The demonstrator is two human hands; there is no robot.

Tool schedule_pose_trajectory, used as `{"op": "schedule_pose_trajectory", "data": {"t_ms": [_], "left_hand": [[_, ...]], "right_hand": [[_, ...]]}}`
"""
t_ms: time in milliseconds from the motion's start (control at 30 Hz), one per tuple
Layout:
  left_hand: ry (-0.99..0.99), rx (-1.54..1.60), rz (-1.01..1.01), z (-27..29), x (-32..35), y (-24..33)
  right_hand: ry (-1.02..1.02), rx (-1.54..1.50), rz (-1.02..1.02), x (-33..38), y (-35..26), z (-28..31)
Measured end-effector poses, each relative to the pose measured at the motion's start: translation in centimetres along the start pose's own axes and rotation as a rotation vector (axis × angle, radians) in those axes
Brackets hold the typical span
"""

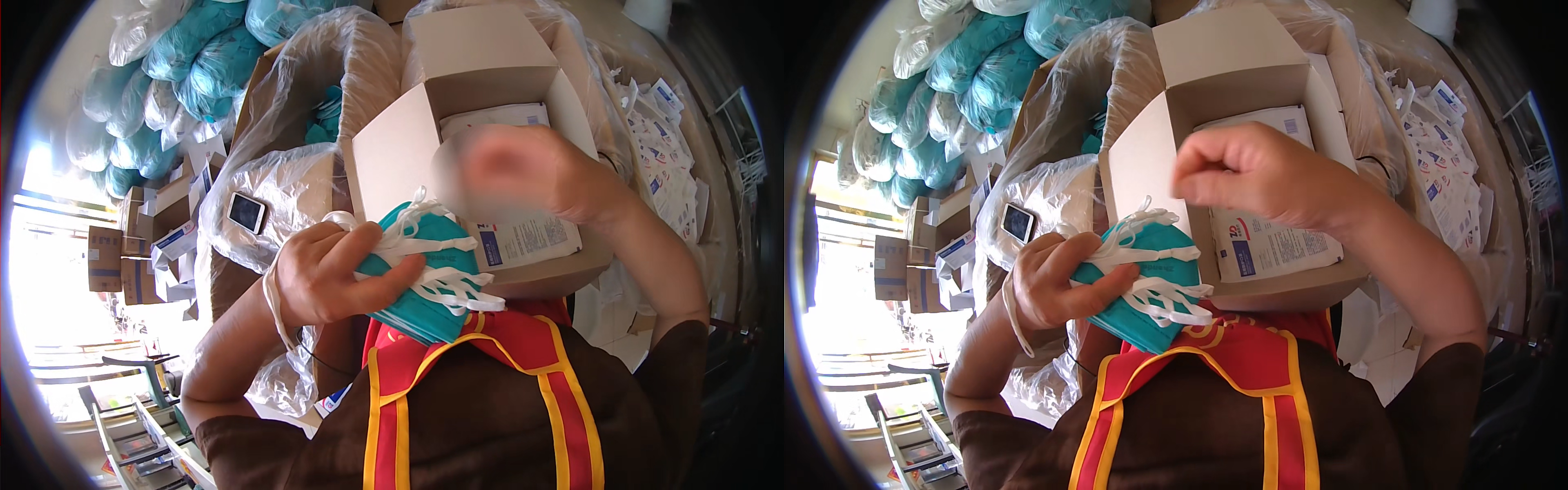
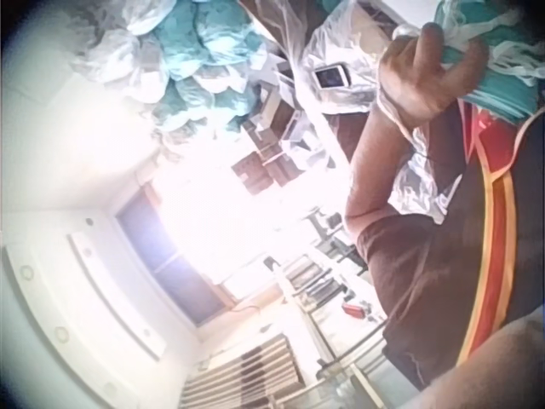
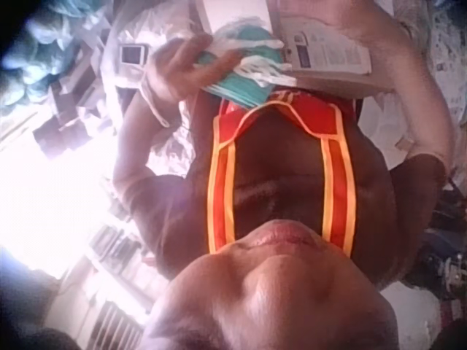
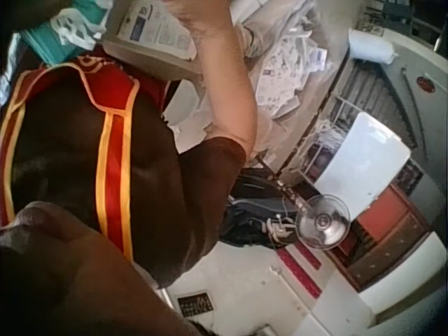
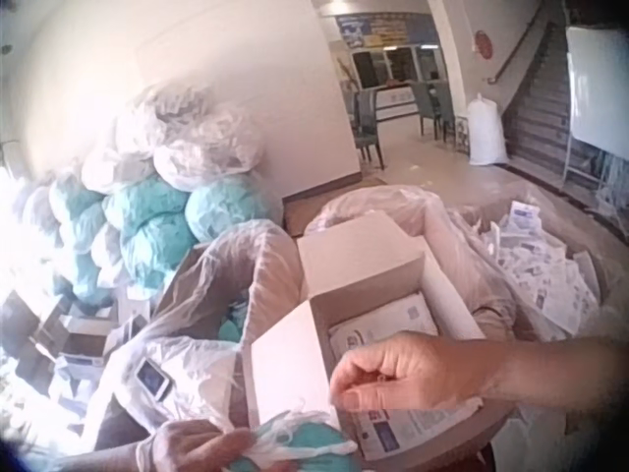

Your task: The person is sorting and packing facial masks into a box.

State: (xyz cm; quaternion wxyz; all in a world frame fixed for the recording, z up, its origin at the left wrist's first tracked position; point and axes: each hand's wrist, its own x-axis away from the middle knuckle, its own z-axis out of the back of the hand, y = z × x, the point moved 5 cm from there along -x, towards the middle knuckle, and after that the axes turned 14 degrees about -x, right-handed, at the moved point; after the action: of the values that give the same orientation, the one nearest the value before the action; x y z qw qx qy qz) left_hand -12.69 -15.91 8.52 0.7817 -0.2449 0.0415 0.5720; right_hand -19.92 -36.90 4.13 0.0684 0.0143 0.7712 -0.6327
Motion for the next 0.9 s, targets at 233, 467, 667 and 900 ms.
{"op": "schedule_pose_trajectory", "data": {"t_ms": [233,467,667,900], "left_hand": [[0.056,0.007,-0.057,0.4,-1.3,0.9],[0.046,0.005,-0.073,0.1,-1.3,1.3],[0.078,-0.038,-0.057,0.7,-2.5,1.3],[0.064,-0.061,-0.041,1.3,-2.7,1.3]], "right_hand": [[-0.331,0.597,0.128,-2.7,-0.7,-4.1],[-0.348,0.559,-0.327,-1.3,-1.0,-3.5],[-0.328,0.244,-0.400,-0.5,-0.8,-3.5],[-0.346,0.533,-0.303,0.8,-2.4,-4.4]]}}
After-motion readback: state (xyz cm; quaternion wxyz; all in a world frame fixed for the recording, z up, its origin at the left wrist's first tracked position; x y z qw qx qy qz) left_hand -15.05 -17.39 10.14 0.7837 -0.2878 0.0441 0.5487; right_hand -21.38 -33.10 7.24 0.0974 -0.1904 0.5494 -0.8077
